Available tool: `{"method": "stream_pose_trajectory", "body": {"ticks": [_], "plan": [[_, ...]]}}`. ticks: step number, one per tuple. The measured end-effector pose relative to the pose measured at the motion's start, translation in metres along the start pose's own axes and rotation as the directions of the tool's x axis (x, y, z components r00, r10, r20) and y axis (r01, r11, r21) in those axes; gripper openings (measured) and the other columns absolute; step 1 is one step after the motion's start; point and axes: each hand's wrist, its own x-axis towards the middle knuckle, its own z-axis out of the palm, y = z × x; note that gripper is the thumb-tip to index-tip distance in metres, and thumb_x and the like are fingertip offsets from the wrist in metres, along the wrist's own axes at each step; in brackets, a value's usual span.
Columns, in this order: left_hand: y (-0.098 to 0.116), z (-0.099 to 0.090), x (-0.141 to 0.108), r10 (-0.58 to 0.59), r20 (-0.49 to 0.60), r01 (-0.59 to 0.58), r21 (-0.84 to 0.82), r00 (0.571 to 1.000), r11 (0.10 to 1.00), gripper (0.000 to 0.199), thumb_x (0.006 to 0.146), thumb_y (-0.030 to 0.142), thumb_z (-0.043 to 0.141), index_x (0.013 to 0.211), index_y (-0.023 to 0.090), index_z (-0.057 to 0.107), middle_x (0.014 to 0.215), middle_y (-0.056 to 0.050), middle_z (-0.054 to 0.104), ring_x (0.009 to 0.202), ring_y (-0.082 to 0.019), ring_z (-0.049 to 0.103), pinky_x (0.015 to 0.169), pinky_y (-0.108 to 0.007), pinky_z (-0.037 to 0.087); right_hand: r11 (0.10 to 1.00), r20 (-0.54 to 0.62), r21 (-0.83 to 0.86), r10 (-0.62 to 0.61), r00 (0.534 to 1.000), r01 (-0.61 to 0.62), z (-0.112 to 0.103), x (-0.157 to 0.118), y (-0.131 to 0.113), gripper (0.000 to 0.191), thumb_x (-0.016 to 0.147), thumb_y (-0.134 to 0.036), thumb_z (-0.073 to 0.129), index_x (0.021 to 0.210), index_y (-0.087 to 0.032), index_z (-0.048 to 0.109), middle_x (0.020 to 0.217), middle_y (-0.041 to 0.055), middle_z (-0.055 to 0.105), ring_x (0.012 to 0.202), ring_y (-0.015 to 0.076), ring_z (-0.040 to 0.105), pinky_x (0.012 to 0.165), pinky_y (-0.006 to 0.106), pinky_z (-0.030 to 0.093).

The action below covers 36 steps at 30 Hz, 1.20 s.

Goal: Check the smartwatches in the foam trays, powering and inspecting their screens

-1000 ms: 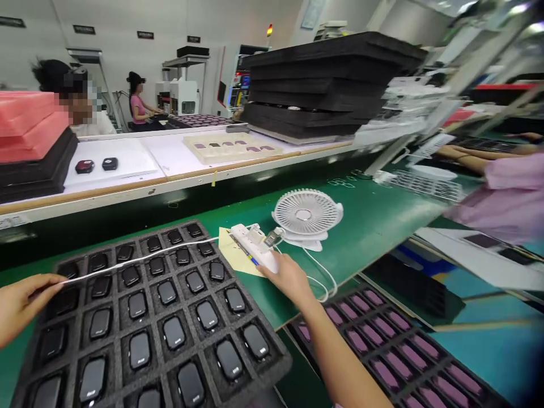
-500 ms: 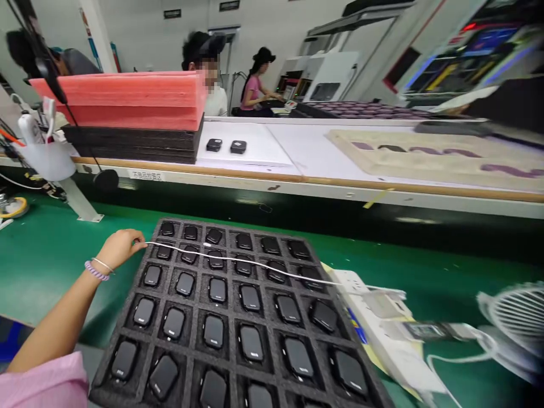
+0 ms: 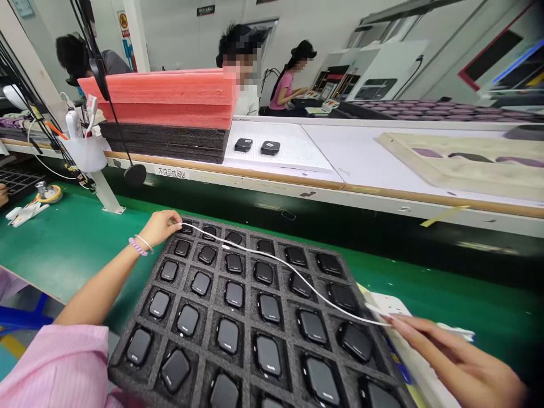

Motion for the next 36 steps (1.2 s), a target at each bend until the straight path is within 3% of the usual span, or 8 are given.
{"method": "stream_pose_trajectory", "body": {"ticks": [5,8,12,15,18,24,31,36], "plan": [[0.012,0.008,0.03,-0.009,0.149,0.003,0.045,0.989,0.999,0.008,0.074,0.022,0.073,0.078,0.016,0.069,0.076,-0.002,0.072,0.073,-0.017,0.068,0.067,-0.023,0.048,0.953,0.019,0.272,0.136,0.99,-0.136,0.004,0.051,-0.046,0.049,0.052,-0.069,0.076,0.079,-0.028,0.073,0.086,0.0116,0.074,0.078,0.0329,0.063,0.071,0.045,0.052],[0.017,0.005,0.034,0.003,0.237,-0.033,0.122,0.971,0.992,0.005,0.075,0.021,0.072,0.075,0.018,0.068,0.073,-0.001,0.071,0.072,-0.017,0.068,0.067,-0.024,0.047,0.923,0.092,0.383,-0.008,0.996,-0.028,0.007,0.068,-0.062,0.056,0.051,-0.071,0.081,0.079,-0.023,0.072,0.088,0.0127,0.073,0.081,0.03,0.063,0.07,0.039,0.05],[0.026,0.003,0.035,0.038,0.25,-0.11,0.28,0.967,0.954,0.011,0.076,0.021,0.072,0.085,0.018,0.068,0.086,-0.006,0.071,0.085,-0.026,0.068,0.074,-0.031,0.048,0.952,0.21,0.295,-0.146,0.967,0.08,0.005,0.083,-0.066,0.06,0.054,-0.078,0.082,0.074,-0.022,0.076,0.09,0.0109,0.071,0.092,0.0317,0.063,0.086,0.04,0.048],[0.03,0.004,0.036,0.11,0.219,-0.186,0.367,0.969,0.911,0.025,0.075,0.021,0.073,0.099,0.017,0.065,0.106,-0.014,0.069,0.107,-0.035,0.063,0.09,-0.041,0.047,0.968,0.29,0.135,-0.244,0.925,0.212,0.0,0.091,-0.058,0.072,0.06,-0.09,0.069,0.086,-0.023,0.081,0.087,0.009,0.066,0.087,0.0301,0.061,0.085,0.041,0.048],[0.028,0.005,0.038,0.136,0.224,-0.217,0.393,0.965,0.894,0.026,0.075,0.022,0.072,0.099,0.018,0.064,0.102,-0.014,0.07,0.108,-0.037,0.063,0.094,-0.044,0.046,0.964,0.326,0.06,-0.265,0.908,0.26,0.0,0.095,-0.049,0.08,0.062,-0.095,0.061,0.091,-0.023,0.082,0.08,0.0074,0.06,0.08,0.0278,0.06,0.079,0.04,0.049],[0.013,-0.008,0.046,0.106,0.217,-0.159,0.248,0.971,0.955,0.034,0.08,0.042,0.06,0.106,0.021,0.064,0.097,-0.007,0.074,0.094,-0.028,0.069,0.082,-0.034,0.052,0.947,0.329,0.03,-0.311,0.892,0.319,0.004,0.098,-0.044,0.072,0.075,-0.088,0.056,0.089,-0.021,0.076,0.087,0.0094,0.068,0.079,0.0277,0.064,0.074,0.037,0.051],[0.007,-0.007,0.05,0.178,0.273,-0.176,-0.029,0.946,0.984,0.056,0.082,0.065,0.043,0.091,0.019,0.071,0.086,-0.008,0.074,0.081,-0.025,0.068,0.073,-0.031,0.052,0.898,0.293,-0.045,-0.408,0.865,0.439,0.007,0.099,-0.048,0.056,0.087,-0.073,0.049,0.083,-0.023,0.071,0.09,0.0115,0.07,0.085,0.0311,0.067,0.079,0.043,0.052],[0.001,-0.002,0.052,0.152,0.25,-0.135,-0.083,0.956,0.987,0.068,0.079,0.08,0.038,0.078,0.019,0.07,0.079,-0.006,0.072,0.077,-0.026,0.065,0.071,-0.033,0.052,0.855,0.308,-0.093,-0.463,0.831,0.511,0.007,0.099,-0.053,0.036,0.092,-0.05,0.048,0.088,-0.023,0.072,0.09,0.0106,0.071,0.082,0.0291,0.068,0.077,0.04,0.054]]}}
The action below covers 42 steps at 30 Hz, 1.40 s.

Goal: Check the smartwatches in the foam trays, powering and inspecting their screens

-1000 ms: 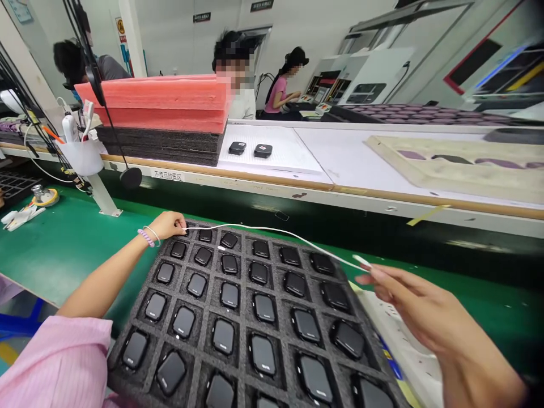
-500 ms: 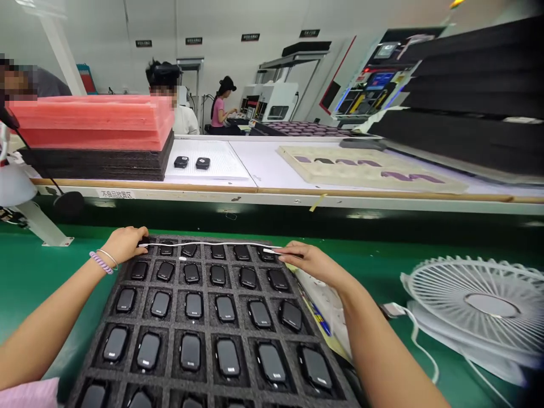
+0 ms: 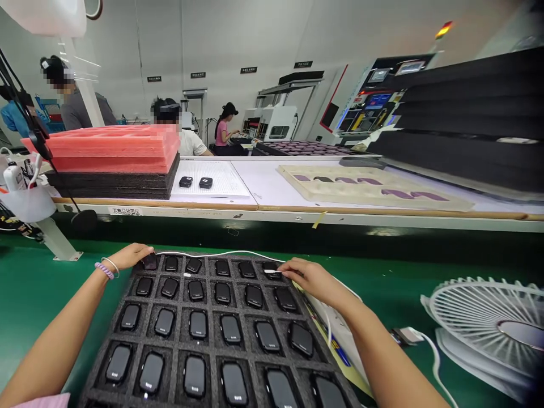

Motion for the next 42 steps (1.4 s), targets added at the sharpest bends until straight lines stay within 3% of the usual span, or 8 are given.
{"method": "stream_pose_trajectory", "body": {"ticks": [5,12,19,24,28,32,36,42], "plan": [[-0.007,0.015,0.005,-0.048,-0.079,0.05,0.02,0.996,0.999,0.073,0.079,0.082,0.031,0.078,0.018,0.067,0.085,-0.01,0.072,0.082,-0.029,0.065,0.077,-0.037,0.053,1.0,-0.014,-0.002,0.029,0.999,-0.029,-0.001,-0.006,-0.002,0.035,0.094,-0.042,0.046,0.092,-0.021,0.074,0.096,0.0125,0.069,0.094,0.0299,0.067,0.087,0.04,0.053],[-0.002,0.043,0.0,-0.057,-0.277,0.078,0.063,0.959,0.995,0.062,0.093,0.063,0.019,0.077,0.022,0.062,0.088,-0.014,0.072,0.094,-0.031,0.066,0.083,-0.038,0.05,1.0,-0.01,-0.017,0.015,1.0,-0.016,-0.003,-0.014,-0.006,0.038,0.089,-0.042,0.045,0.091,-0.021,0.077,0.093,0.0136,0.07,0.091,0.0338,0.068,0.086,0.046,0.054],[-0.002,0.051,-0.006,-0.055,-0.366,0.098,0.101,0.929,0.99,0.054,0.097,0.052,0.021,0.07,0.022,0.055,0.08,-0.011,0.07,0.081,-0.026,0.065,0.084,-0.038,0.048,0.994,0.03,0.064,0.085,0.996,-0.087,0.001,-0.006,0.032,0.03,0.076,-0.049,0.056,0.086,-0.031,0.077,0.097,0.014,0.075,0.091,0.0397,0.07,0.081,0.05,0.056],[-0.002,0.052,-0.011,-0.045,-0.365,0.089,0.106,0.93,0.99,0.053,0.097,0.052,0.021,0.069,0.022,0.054,0.076,-0.01,0.068,0.079,-0.025,0.064,0.084,-0.037,0.048,0.999,-0.011,0.009,0.048,0.999,-0.048,0.009,-0.002,0.021,0.028,0.077,-0.044,0.052,0.086,-0.029,0.074,0.095,0.0148,0.074,0.088,0.0385,0.071,0.08,0.049,0.057],[-0.002,0.049,-0.01,-0.043,-0.334,0.083,0.108,0.942,0.991,0.055,0.096,0.052,0.021,0.074,0.021,0.06,0.087,-0.014,0.072,0.09,-0.028,0.067,0.089,-0.039,0.048,0.996,-0.053,-0.084,-0.02,0.998,0.016,0.012,-0.003,-0.003,0.034,0.081,-0.044,0.046,0.085,-0.023,0.072,0.086,0.0156,0.068,0.084,0.0364,0.068,0.081,0.05,0.056],[-0.004,0.044,-0.005,-0.052,-0.31,0.087,0.103,0.949,0.991,0.059,0.094,0.054,0.02,0.085,0.019,0.066,0.1,-0.016,0.074,0.102,-0.031,0.066,0.095,-0.041,0.048,0.997,-0.068,-0.069,0.023,0.997,-0.028,0.005,-0.005,-0.012,0.038,0.089,-0.043,0.042,0.091,-0.019,0.071,0.094,0.0162,0.067,0.091,0.0336,0.066,0.088,0.047,0.053],[-0.005,0.042,-0.003,-0.067,-0.308,0.102,0.099,0.949,0.99,0.059,0.092,0.053,0.022,0.093,0.018,0.069,0.104,-0.014,0.074,0.105,-0.032,0.066,0.095,-0.04,0.049,0.996,0.028,-0.027,0.088,0.996,-0.087,-0.004,-0.002,-0.01,0.039,0.096,-0.044,0.04,0.094,-0.019,0.07,0.096,0.0105,0.071,0.088,0.0277,0.068,0.078,0.035,0.055],[-0.001,0.041,-0.003,-0.104,-0.319,0.137,0.083,0.942,0.987,0.059,0.09,0.053,0.023,0.093,0.017,0.07,0.107,-0.016,0.074,0.106,-0.034,0.066,0.095,-0.042,0.049,0.988,0.123,-0.099,0.133,0.983,-0.121,0.0,0.024,-0.003,0.024,0.089,-0.025,0.048,0.077,-0.021,0.068,0.084,0.0057,0.072,0.081,0.0251,0.066,0.069,0.028,0.048]]}}
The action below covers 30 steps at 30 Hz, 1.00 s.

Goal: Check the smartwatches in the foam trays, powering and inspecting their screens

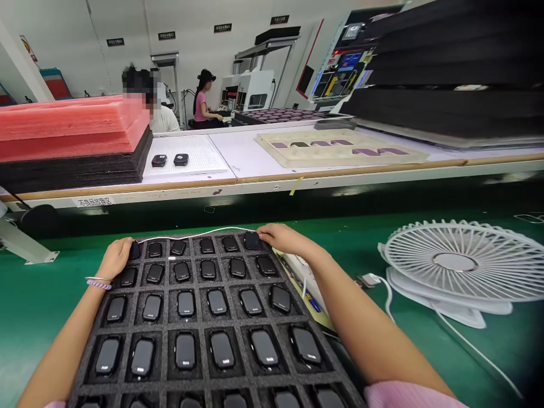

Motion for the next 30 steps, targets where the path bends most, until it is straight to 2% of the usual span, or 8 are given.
{"method": "stream_pose_trajectory", "body": {"ticks": [3,8,13,16,18,22,27,30], "plan": [[0.001,0.0,0.0,-0.012,0.004,0.012,-0.01,1.0,1.0,0.059,0.089,0.053,0.023,0.092,0.017,0.07,0.106,-0.016,0.074,0.105,-0.034,0.066,0.095,-0.041,0.049,0.999,0.012,-0.043,0.001,1.0,-0.001,0.002,0.007,0.0,0.022,0.088,-0.019,0.049,0.082,-0.022,0.069,0.088,0.0053,0.071,0.082,0.0239,0.065,0.071,0.027,0.046],[0.002,0.0,0.0,-0.014,0.013,0.015,-0.042,1.0,0.999,0.058,0.087,0.053,0.024,0.091,0.018,0.07,0.106,-0.015,0.074,0.107,-0.035,0.065,0.096,-0.042,0.048,0.993,0.025,-0.113,-0.015,1.0,0.018,0.0,0.002,0.0,0.021,0.087,-0.019,0.052,0.073,-0.021,0.068,0.08,0.0054,0.064,0.078,0.0238,0.063,0.074,0.029,0.047],[0.0,0.001,0.001,-0.022,0.05,0.027,-0.095,0.999,0.995,0.061,0.087,0.053,0.023,0.094,0.016,0.071,0.11,-0.015,0.073,0.111,-0.033,0.064,0.1,-0.041,0.046,0.991,0.0,-0.122,-0.058,0.998,0.057,0.002,-0.002,-0.002,0.028,0.09,-0.021,0.046,0.09,-0.021,0.074,0.094,0.0096,0.066,0.091,0.027,0.066,0.085,0.034,0.05],[-0.005,-0.004,0.004,-0.008,0.122,0.027,-0.151,0.993,0.988,0.062,0.087,0.055,0.025,0.096,0.015,0.072,0.11,-0.012,0.074,0.109,-0.029,0.065,0.098,-0.037,0.049,0.989,-0.001,-0.111,-0.099,0.995,0.098,0.006,0.0,0.003,0.031,0.089,-0.026,0.044,0.089,-0.02,0.074,0.091,0.0117,0.068,0.088,0.0302,0.067,0.083,0.039,0.052],[-0.009,-0.01,0.009,0.007,0.195,0.029,-0.183,0.981,0.983,0.063,0.085,0.059,0.032,0.096,0.014,0.074,0.105,-0.011,0.075,0.101,-0.027,0.067,0.089,-0.035,0.054,0.986,-0.011,-0.105,-0.134,0.991,0.133,0.008,0.004,0.01,0.03,0.087,-0.03,0.045,0.084,-0.02,0.073,0.087,0.0121,0.069,0.084,0.0316,0.068,0.08,0.042,0.054],[-0.008,-0.024,0.014,0.052,0.282,0.006,-0.2,0.958,0.98,0.061,0.082,0.063,0.043,0.095,0.013,0.075,0.096,-0.01,0.076,0.089,-0.026,0.069,0.079,-0.035,0.056,0.974,-0.07,-0.1,-0.211,0.975,0.204,0.011,0.008,0.021,0.029,0.084,-0.034,0.047,0.08,-0.022,0.073,0.084,0.0101,0.071,0.077,0.0308,0.069,0.074,0.042,0.056],[0.008,-0.027,-0.003,0.129,0.136,-0.116,-0.098,0.982,0.988,0.05,0.092,0.051,0.039,0.111,0.014,0.067,0.116,-0.014,0.07,0.11,-0.029,0.063,0.099,-0.042,0.049,0.972,-0.253,-0.142,-0.216,0.943,0.185,0.013,-0.007,0.012,0.031,0.087,-0.034,0.046,0.084,-0.022,0.073,0.085,0.0097,0.07,0.078,0.0297,0.069,0.071,0.04,0.056],[0.016,-0.021,-0.022,0.194,0.094,-0.194,-0.005,0.976,0.981,0.035,0.091,0.041,0.045,0.105,0.017,0.065,0.113,-0.013,0.068,0.11,-0.03,0.062,0.102,-0.044,0.046,0.965,-0.26,-0.198,-0.219,0.94,0.171,0.016,-0.022,0.0,0.03,0.088,-0.03,0.046,0.086,-0.021,0.074,0.089,0.0106,0.068,0.08,0.0293,0.069,0.07,0.039,0.057]]}}
